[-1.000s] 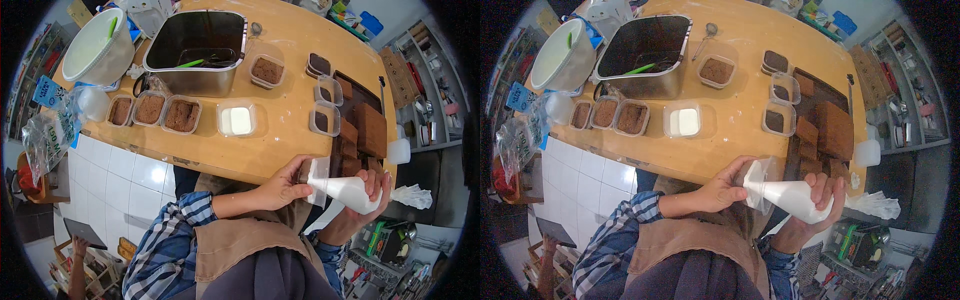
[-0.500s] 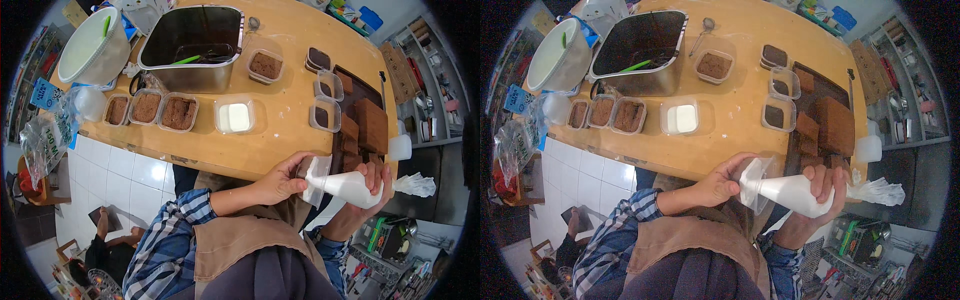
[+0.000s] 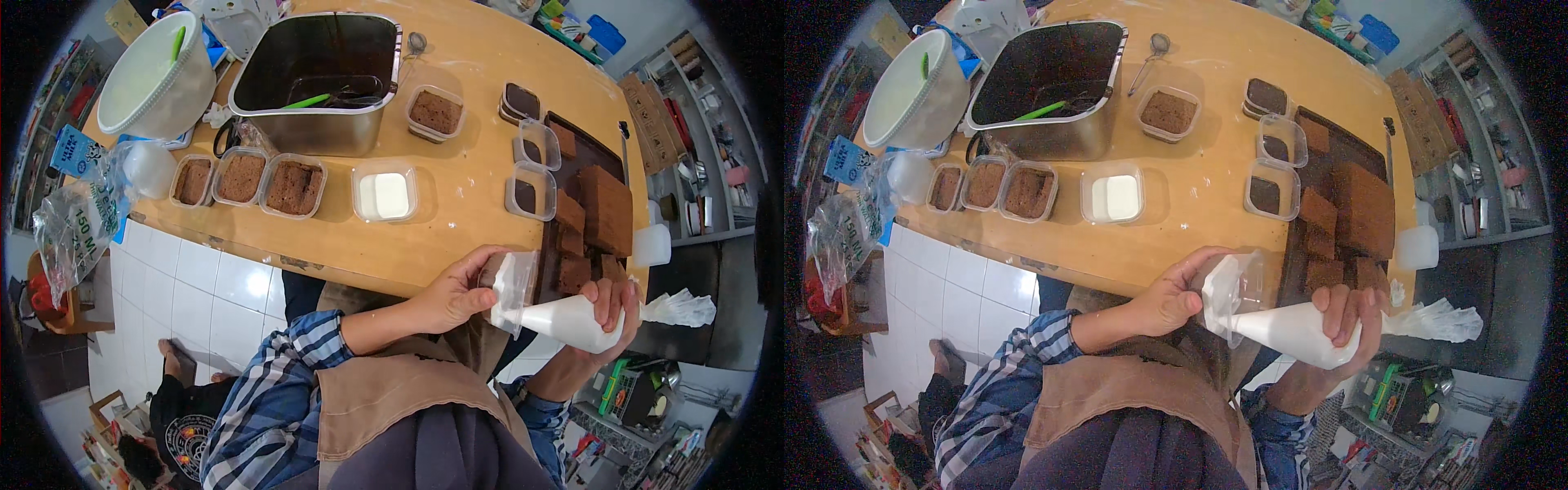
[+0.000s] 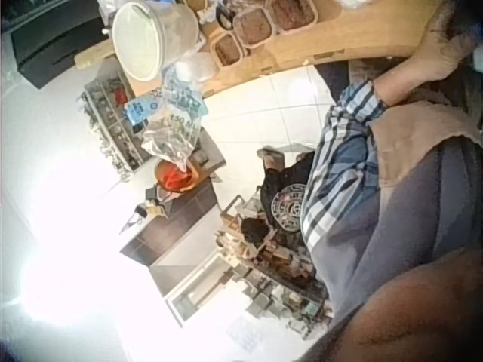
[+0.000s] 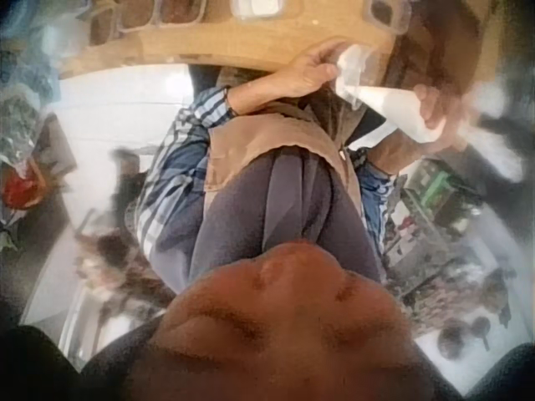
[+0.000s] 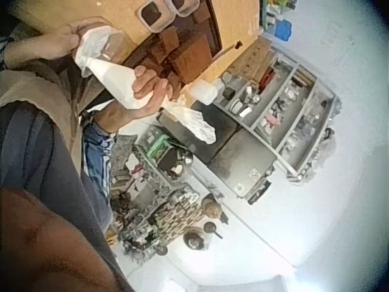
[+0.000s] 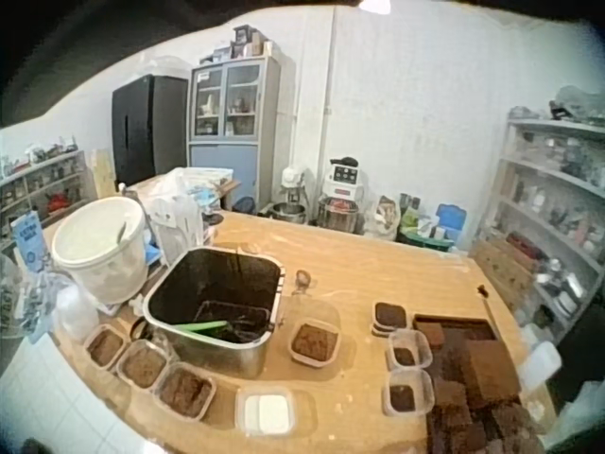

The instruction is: The person prepares dessert boxes by piping cream from a piping bag into plastic containers with cake pieces, pouring liquid over them, and placing cake slices into the containers.

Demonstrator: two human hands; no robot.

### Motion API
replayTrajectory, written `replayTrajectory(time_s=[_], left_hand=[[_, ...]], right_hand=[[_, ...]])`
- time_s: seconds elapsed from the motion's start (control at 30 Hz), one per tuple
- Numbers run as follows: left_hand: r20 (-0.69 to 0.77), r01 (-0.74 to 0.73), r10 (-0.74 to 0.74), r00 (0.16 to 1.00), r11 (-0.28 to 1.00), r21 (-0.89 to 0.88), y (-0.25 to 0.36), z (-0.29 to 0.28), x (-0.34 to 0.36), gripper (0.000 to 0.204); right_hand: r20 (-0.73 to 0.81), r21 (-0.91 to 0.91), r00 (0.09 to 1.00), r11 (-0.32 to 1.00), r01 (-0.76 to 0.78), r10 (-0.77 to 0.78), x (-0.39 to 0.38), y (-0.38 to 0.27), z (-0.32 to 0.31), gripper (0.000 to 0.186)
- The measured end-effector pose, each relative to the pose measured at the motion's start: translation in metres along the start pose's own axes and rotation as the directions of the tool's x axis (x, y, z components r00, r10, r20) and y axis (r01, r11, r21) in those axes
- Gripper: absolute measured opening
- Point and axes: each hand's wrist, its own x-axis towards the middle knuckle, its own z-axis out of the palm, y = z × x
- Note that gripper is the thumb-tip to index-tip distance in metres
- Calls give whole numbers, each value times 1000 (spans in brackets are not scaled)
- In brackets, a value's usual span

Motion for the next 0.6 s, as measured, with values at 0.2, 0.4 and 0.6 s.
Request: replayTrajectory(time_s=[0.2,0.4,0.6], left_hand=[[9,-34,34,999,999,9,3,4,-1,85],[44,-75,72,996,994,75,3,5,-4,75],[65,-114,103,993,974,195,4,6,-5,76]], right_hand=[[-13,79,1000,997,15,-14,3,-4,-4,26],[-9,101,1000,995,22,-21,0,0,3,27],[-61,85,998,996,37,-32,0,0,4,27]])
